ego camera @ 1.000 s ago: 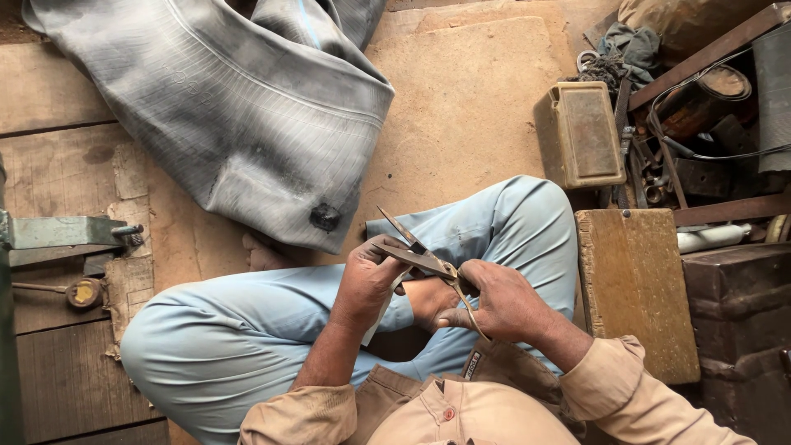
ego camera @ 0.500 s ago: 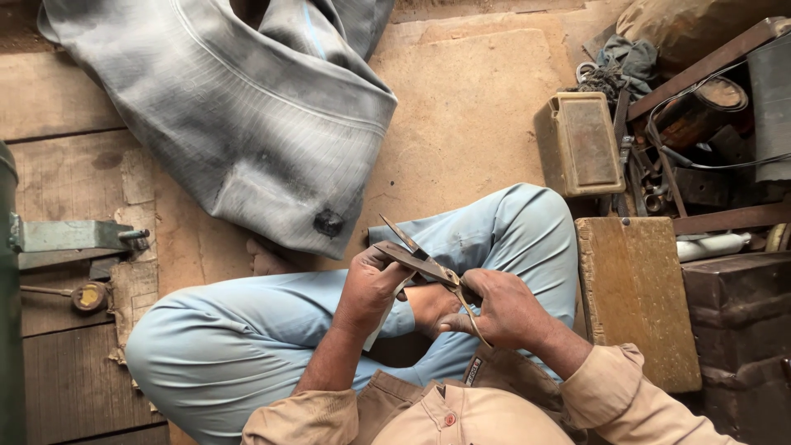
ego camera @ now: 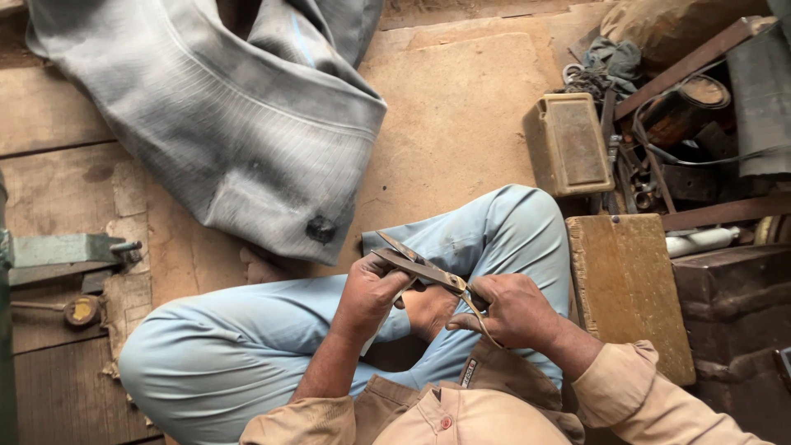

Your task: Repairing a puncture in a motorcycle inner tube by applying a patch and sealant.

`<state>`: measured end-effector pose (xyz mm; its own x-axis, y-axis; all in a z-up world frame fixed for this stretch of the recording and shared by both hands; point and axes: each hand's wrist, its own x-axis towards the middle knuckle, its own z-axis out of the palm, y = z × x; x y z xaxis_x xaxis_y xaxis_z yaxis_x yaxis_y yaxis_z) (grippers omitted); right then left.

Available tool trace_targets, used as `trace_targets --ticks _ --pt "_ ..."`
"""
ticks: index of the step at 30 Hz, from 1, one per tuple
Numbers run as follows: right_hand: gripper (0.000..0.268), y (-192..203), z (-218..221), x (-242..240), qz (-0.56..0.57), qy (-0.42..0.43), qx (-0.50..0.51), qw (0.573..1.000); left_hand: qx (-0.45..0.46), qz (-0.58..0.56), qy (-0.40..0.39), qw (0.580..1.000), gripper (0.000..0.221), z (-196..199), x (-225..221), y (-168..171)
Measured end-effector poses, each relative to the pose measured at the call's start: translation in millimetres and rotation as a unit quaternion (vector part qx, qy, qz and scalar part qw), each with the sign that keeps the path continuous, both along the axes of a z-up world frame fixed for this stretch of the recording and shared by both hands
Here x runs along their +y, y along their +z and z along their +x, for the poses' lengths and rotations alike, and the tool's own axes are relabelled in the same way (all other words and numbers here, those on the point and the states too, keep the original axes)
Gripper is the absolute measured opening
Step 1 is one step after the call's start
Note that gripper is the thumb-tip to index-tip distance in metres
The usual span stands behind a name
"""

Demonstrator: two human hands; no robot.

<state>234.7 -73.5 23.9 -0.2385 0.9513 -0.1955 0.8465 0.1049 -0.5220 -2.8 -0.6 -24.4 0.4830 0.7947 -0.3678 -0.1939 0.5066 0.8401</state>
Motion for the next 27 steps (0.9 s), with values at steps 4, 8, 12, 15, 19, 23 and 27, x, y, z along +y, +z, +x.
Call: trace_targets --ticks 4,8,12,15,19,23,27 --pt "0.058 -1.1 18.3 -12.3 0.006 -0.004 -0.038 0.999 0.002 0.005 -0.031 1.000 0.016 15.6 -0.1 9.0" --pt "0.056 2.2 41.6 -26.1 0.033 -0.026 -0.063 0.997 0.012 -0.003 -0.054 0.998 0.017 41.5 -1.3 -0.8" --pt "0.056 3.2 67.4 -40.9 0.061 -0.069 -0.093 0.991 0.040 -0.021 -0.090 0.995 0.017 64.1 -1.4 -29.7" --pt "0.061 16.6 82.0 -40.9 0.052 -0.109 -0.144 0.982 0.080 -0.015 -0.086 0.993 0.022 82.9 -4.9 -45.1" --pt "0.062 16.9 93.7 -44.1 -0.007 -0.186 -0.225 0.956 0.079 0.010 -0.104 0.991 0.027 105.9 -5.4 -38.2" --pt "0.061 17.5 98.6 -45.3 -0.046 -0.231 -0.288 0.928 0.169 0.158 -0.035 0.972 0.034 116.6 1.6 -41.5" --pt "0.056 19.5 111.0 -45.9 -0.051 -0.195 -0.273 0.940 0.325 0.317 -0.002 0.891 0.032 106.8 9.4 -40.2"
